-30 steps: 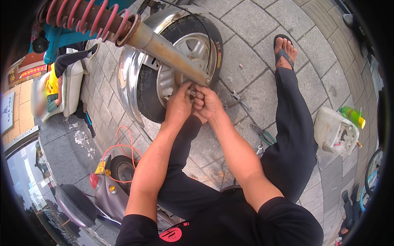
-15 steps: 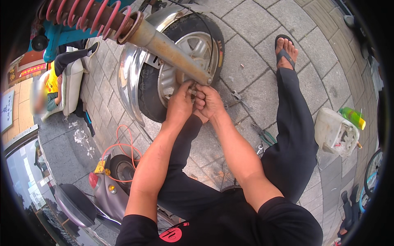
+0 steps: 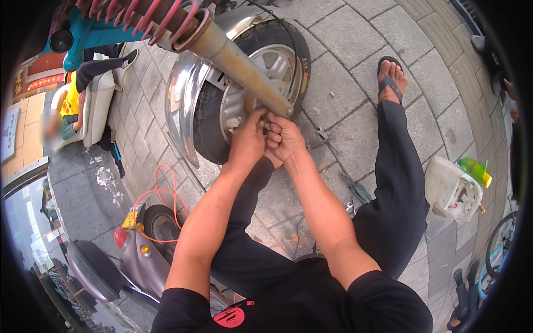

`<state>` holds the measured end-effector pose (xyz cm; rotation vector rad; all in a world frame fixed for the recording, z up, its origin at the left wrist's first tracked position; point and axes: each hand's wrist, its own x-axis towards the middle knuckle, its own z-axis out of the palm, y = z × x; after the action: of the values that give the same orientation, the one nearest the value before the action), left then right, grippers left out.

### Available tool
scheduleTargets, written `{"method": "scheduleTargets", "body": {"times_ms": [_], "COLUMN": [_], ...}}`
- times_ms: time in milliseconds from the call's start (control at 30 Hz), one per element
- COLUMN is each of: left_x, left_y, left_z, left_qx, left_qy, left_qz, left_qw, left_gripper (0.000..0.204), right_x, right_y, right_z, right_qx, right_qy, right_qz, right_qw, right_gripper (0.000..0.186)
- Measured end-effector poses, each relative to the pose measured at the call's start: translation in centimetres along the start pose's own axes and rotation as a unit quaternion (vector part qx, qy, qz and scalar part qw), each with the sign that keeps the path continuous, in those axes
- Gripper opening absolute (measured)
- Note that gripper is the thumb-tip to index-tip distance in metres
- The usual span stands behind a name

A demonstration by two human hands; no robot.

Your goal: The person sits on the ground and uses a wrench and pliers to tighten bolts on the front wheel hub of a scooter. They repeatedly adjust the tool and reposition their hands to secure the wheel assembly.

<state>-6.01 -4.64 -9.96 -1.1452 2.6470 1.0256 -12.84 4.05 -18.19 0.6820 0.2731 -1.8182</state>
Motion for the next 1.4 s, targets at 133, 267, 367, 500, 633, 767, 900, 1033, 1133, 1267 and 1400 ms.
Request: {"method": "scheduleTargets", "body": {"times_ms": [133,267,367,500,633,767,900,1033,1133,1267,1400], "left_x": [0.1,0.2,0.3,0.2,0.2,0.1,0.1,0.0,0.0,-0.3,-0.4], "left_y": [-1.2,-1.5,-1.3,-0.1,-1.0,-0.5,-0.4,-0.8,-1.1,-0.3,-0.4], "left_z": [0.5,0.7,0.5,-0.1,0.1,0.0,0.0,0.3,0.4,0.3,0.5], "left_qx": [0.005,0.020,0.012,0.001,0.021,0.012,0.008,0.013,0.006,0.004,0.020], "left_qy": [0.018,0.025,0.008,-0.015,0.005,-0.005,-0.004,0.015,0.012,0.020,0.018], "left_qz": [0.026,0.027,0.019,0.012,0.045,0.026,0.027,0.042,0.030,0.022,-0.006], "left_qw": [0.999,0.999,1.000,1.000,0.999,1.000,1.000,0.999,0.999,1.000,1.000], "left_gripper": [0.034,0.033,0.033,0.033,0.033,0.032,0.032,0.032,0.032,0.029,0.023], "right_x": [0.0,0.1,0.1,0.2,0.7,0.7,0.7,0.3,-0.3,-0.6,-0.6], "right_y": [-0.3,-0.5,-0.7,-0.4,0.5,0.5,0.3,0.4,0.5,0.7,0.5], "right_z": [0.0,-0.1,-0.2,-1.0,-1.6,-1.8,-1.7,-0.8,0.4,1.4,1.3], "right_qx": [-0.010,-0.048,-0.079,-0.045,-0.008,-0.003,-0.001,-0.038,-0.086,-0.125,-0.122], "right_qy": [0.012,0.016,0.007,-0.013,-0.026,-0.029,-0.016,0.009,0.046,0.089,0.083], "right_qz": [0.017,0.011,-0.011,-0.029,-0.036,-0.030,-0.021,-0.046,-0.077,-0.098,-0.094], "right_qw": [1.000,0.999,0.997,0.998,0.999,0.999,1.000,0.998,0.992,0.983,0.985], "right_gripper": [0.012,0.012,0.012,0.011,0.012,0.012,0.012,0.010,0.008,0.009,0.009]}}
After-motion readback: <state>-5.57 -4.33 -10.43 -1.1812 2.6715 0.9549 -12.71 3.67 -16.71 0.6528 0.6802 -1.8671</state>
